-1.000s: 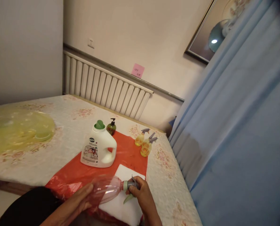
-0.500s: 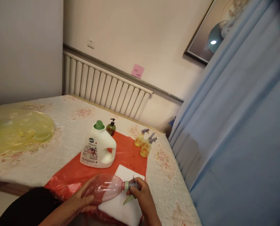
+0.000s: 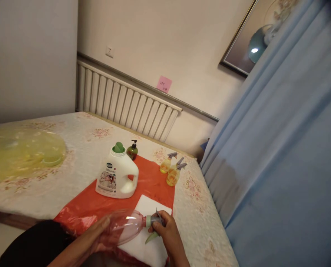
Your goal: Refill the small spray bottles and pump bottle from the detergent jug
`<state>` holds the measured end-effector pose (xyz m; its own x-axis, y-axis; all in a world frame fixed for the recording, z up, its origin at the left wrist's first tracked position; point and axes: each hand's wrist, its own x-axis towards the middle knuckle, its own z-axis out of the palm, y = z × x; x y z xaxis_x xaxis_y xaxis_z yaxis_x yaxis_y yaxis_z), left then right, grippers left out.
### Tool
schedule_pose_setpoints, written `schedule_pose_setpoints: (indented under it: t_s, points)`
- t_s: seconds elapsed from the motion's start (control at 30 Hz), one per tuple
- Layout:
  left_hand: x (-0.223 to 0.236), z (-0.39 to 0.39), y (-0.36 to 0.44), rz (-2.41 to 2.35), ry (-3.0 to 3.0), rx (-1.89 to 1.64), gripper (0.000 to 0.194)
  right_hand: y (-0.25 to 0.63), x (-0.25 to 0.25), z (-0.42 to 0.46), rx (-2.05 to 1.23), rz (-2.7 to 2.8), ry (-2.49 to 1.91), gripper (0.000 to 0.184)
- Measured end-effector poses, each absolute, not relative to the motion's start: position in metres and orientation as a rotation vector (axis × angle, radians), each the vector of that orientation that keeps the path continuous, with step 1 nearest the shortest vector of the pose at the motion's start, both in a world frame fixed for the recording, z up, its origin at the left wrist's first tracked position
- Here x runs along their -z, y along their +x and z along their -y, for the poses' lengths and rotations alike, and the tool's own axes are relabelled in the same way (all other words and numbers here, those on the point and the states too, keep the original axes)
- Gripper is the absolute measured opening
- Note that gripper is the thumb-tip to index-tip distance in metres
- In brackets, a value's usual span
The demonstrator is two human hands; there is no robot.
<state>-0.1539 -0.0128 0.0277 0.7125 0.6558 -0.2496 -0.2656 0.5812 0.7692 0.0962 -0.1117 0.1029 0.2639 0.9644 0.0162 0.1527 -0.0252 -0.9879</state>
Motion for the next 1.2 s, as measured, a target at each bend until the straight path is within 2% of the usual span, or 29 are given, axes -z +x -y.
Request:
schedule_pose_setpoints:
  t_s: [0.37,0.53,0.7,0.8,1.0,1.13,1.2]
  points:
    - [-0.058,0.020,-0.159,-0.452,0.781,-0.569,0.056,0.102,-0.094,0.111,-0.902,1.050,-1.439,0.011]
    - [-0.053,0.018,-0.164,-0.525,0.800,-0.532,0.058,0.103,-0.092,0.112,-0.897,1.058,-1.454,0.011]
    - [-0.026,0.009,-0.157,-0.732,0.815,-0.506,0.080,0.101,-0.097,0.108,-0.880,1.093,-1.459,0.011]
    - [-0.014,0.002,-0.148,-0.861,0.865,-0.478,0.083,0.099,-0.104,0.103,-0.839,1.120,-1.477,0.013]
    - [-0.022,-0.006,-0.129,-1.099,1.054,-0.393,0.070,0.088,-0.119,0.085,-0.783,1.171,-1.488,0.011]
    - [-0.018,-0.018,-0.120,-1.266,1.376,-0.378,0.063,0.076,-0.122,0.073,-0.711,1.233,-1.596,0.008]
    - [-0.012,-0.027,-0.121,-1.266,1.529,-0.434,0.053,0.072,-0.121,0.069,-0.680,1.250,-1.630,0.007]
